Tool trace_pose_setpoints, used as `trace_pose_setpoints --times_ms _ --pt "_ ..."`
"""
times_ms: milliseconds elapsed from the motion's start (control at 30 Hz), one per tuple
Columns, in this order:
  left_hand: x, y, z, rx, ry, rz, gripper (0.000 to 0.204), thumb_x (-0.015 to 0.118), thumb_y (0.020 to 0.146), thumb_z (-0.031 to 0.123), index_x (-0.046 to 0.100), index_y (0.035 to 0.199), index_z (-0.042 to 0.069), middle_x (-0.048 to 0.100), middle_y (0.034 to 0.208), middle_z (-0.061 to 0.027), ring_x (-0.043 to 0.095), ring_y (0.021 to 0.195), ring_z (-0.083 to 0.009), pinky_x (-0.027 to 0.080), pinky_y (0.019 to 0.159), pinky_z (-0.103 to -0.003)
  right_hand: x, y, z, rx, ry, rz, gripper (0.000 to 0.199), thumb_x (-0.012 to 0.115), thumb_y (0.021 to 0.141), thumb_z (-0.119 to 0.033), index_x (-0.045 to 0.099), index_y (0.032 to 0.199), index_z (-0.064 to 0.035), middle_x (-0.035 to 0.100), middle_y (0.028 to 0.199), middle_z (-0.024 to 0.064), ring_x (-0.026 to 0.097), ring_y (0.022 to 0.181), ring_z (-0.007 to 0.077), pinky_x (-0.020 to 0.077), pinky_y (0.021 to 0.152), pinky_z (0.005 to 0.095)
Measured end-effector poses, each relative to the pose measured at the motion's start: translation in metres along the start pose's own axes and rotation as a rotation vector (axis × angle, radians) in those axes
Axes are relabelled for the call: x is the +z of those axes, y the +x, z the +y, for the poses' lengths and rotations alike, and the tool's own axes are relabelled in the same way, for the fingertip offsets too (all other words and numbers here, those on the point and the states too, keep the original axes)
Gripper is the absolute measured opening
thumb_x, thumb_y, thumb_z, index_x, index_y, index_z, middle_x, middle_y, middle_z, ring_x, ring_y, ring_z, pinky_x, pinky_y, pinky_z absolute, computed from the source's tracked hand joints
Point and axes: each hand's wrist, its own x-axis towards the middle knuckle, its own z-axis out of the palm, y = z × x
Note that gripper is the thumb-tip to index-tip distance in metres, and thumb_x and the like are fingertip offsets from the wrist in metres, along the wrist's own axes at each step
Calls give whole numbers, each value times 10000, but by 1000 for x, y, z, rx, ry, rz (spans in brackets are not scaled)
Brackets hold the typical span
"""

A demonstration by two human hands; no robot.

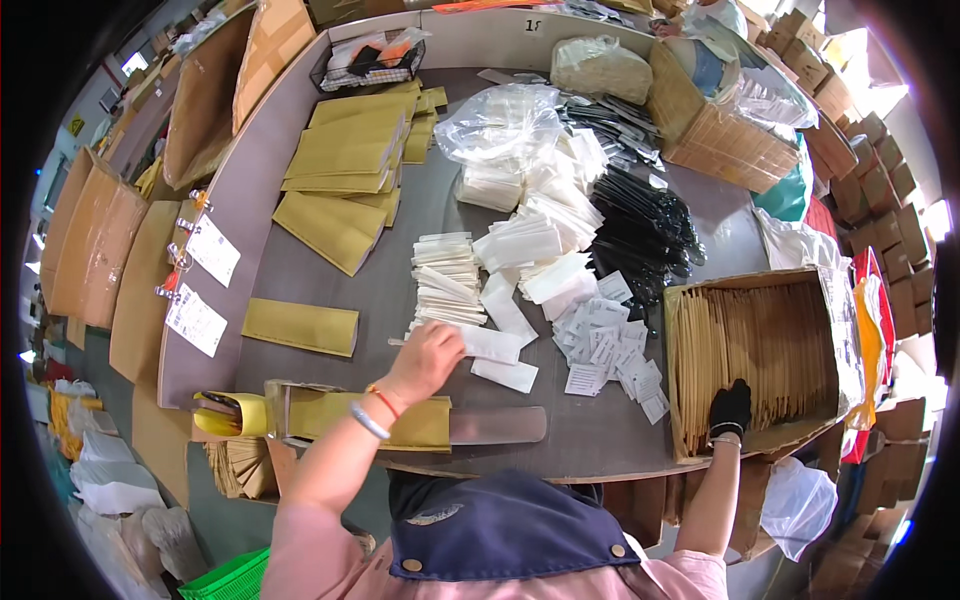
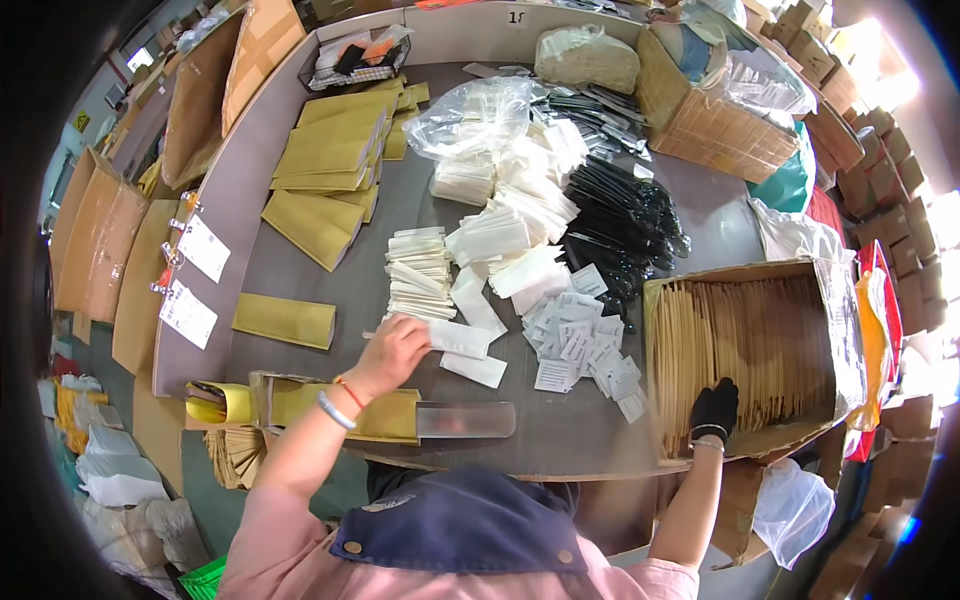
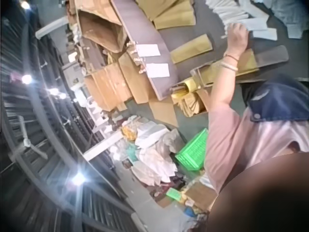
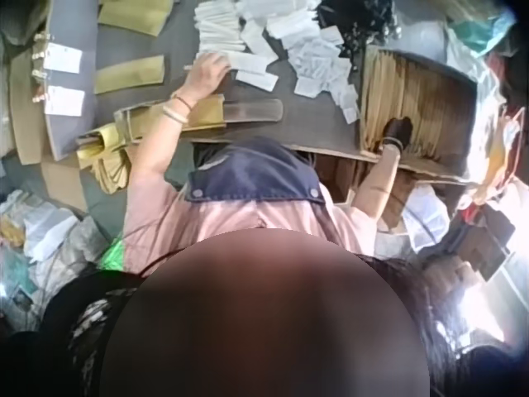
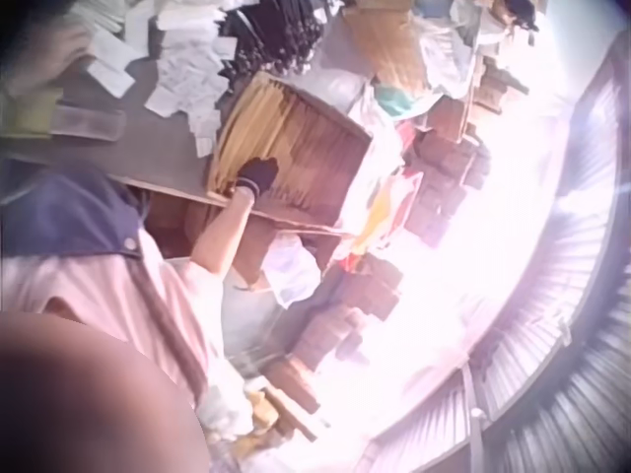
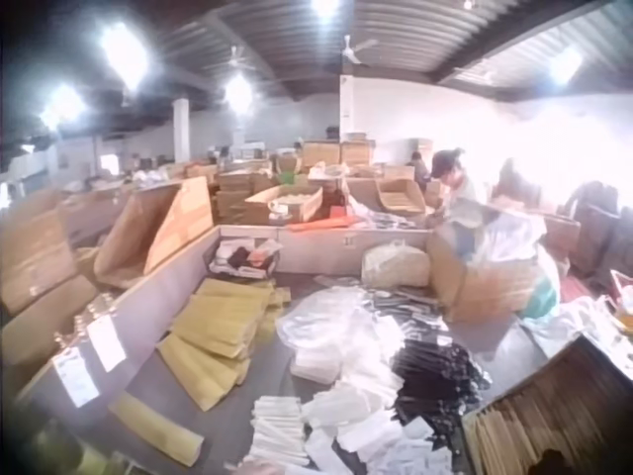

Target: The person uses chopsticks to place small black components onto labels and organizes them into brown envelopes at a packaging station.

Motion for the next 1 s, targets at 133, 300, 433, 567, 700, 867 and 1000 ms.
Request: trace_pose_setpoints --times_ms 133,300,433,567,700,867,1000 --pt "16 25 12 -40 123 -17 249 746 730 170 619 937 116 568 983 -45 511 1024 -263 420 838 -394 -17 -1 0 248 251 75 298 508 882 -109 539 1158 0 586 1181 256 575 1058 418 473 871 454" --pt "18 18 5 -94 84 -71 231 763 714 150 645 908 105 576 955 -40 536 985 -268 416 840 -398 -3 -9 13 92 526 428 323 494 901 -80 531 1204 26 604 1123 254 584 994 391 470 857 404" --pt "8 22 19 -24 98 29 175 756 715 124 636 840 99 609 905 -32 563 926 -261 415 824 -392 -16 -22 -1 126 352 357 340 498 932 -84 511 1251 35 618 1016 188 577 896 304 462 816 356" --pt "-7 13 50 -174 -92 -51 201 767 715 147 685 895 110 642 862 -28 571 916 -244 419 816 -382 -30 -24 -57 91 1163 188 172 475 1010 -135 521 1125 -16 556 900 42 538 836 141 453 765 299" --pt "3 -18 76 -120 -220 -362 294 775 714 202 710 999 162 634 872 -15 563 913 -225 414 799 -395 -14 35 -114 -274 847 297 176 523 972 -102 521 1138 -42 572 873 26 555 812 132 466 732 287" --pt "-10 -26 101 -95 -37 -134 379 779 699 235 687 1065 200 594 982 3 544 960 -233 395 821 -395 -72 102 -232 -419 545 -3 271 561 906 -330 640 1118 -180 660 973 205 624 933 412 494 778 481" --pt "2 -19 115 -112 -156 -118 401 794 702 241 688 1084 179 608 997 -9 553 971 -247 399 829 -398 -41 173 -271 -804 303 424 303 555 887 -333 673 1133 -202 658 1111 145 622 1008 350 492 875 417"
